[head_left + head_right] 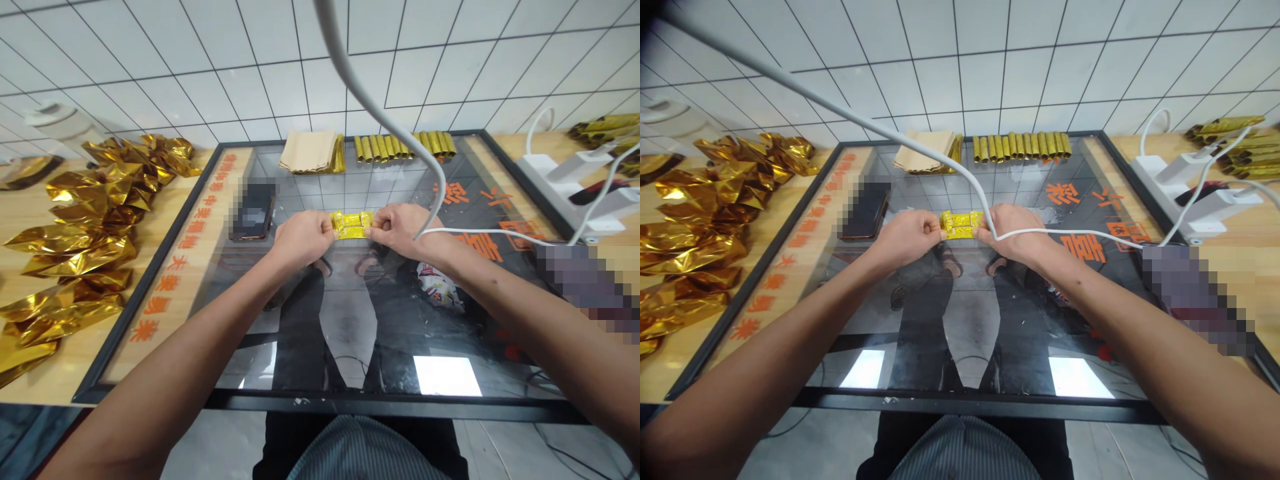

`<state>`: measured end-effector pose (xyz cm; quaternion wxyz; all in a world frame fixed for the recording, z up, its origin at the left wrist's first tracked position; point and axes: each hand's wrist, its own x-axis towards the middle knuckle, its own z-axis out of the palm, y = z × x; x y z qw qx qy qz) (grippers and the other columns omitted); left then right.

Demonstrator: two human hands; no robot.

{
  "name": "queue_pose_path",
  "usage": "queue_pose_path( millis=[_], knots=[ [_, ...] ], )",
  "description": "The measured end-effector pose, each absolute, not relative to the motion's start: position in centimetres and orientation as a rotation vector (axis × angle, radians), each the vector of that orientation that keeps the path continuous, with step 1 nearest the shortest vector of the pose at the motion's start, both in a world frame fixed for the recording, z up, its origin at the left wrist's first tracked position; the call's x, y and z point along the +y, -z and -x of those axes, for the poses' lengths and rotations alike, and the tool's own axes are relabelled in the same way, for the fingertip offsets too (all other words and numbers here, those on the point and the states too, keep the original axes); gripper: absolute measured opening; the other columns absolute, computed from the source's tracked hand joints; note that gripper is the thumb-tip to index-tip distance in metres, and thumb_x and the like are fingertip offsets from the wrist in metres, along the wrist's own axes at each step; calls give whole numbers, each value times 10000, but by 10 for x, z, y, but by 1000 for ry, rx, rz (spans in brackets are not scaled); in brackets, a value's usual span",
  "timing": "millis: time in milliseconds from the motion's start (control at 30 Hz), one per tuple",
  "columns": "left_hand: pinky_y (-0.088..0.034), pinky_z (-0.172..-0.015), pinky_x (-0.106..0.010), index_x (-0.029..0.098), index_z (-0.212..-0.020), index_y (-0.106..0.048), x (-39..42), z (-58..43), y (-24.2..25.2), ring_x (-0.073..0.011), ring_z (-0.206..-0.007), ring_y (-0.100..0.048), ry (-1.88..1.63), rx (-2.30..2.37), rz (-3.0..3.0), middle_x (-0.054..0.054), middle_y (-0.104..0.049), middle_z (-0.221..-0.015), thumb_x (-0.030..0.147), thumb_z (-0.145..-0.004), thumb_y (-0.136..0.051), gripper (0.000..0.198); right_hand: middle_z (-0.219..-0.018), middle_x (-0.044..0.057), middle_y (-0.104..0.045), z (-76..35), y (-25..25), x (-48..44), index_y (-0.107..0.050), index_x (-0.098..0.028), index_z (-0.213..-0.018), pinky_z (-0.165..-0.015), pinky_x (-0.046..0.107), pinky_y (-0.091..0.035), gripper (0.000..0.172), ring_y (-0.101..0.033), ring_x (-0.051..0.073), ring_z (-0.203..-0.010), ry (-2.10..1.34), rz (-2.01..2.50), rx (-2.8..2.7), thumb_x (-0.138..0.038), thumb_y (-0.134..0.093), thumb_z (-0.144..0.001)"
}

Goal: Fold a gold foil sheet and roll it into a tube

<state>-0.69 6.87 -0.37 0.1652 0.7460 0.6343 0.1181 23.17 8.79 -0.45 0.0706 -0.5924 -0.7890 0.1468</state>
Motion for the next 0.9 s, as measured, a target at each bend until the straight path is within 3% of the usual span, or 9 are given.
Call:
queue_pose_path(
  millis=[400,667,900],
  knots=[
    [-305,-639,-320,273,-913,-681,60,5,8,-168,-723,-602,-468,1761,-2047,49,-722,-806,256,-917,-667,22,-777,22,-737,-233,3,90,-725,-243,-810,-586,309,-374,233,-621,180,-666,-548,1768,-2341,-451,-705,-912],
    [-405,-724,-321,267,-977,-756,56,19,20,-209,-921,-664,-546,1617,-2308,-7,-759,-994,200,-961,-597,173,-770,31,-734,-234,5,90,-720,-238,-793,-573,311,-363,256,-611,179,-655,-515,1750,-2357,-462,-703,-916],
    [-382,-641,-341,215,-938,-746,49,21,7,-242,-913,-628,-286,1550,-2755,-75,-679,-980,168,-1028,-504,262,-787,32,-744,-234,4,90,-735,-246,-830,-602,317,-396,235,-630,192,-676,-512,1741,-2347,-464,-709,-913]
  ],
)
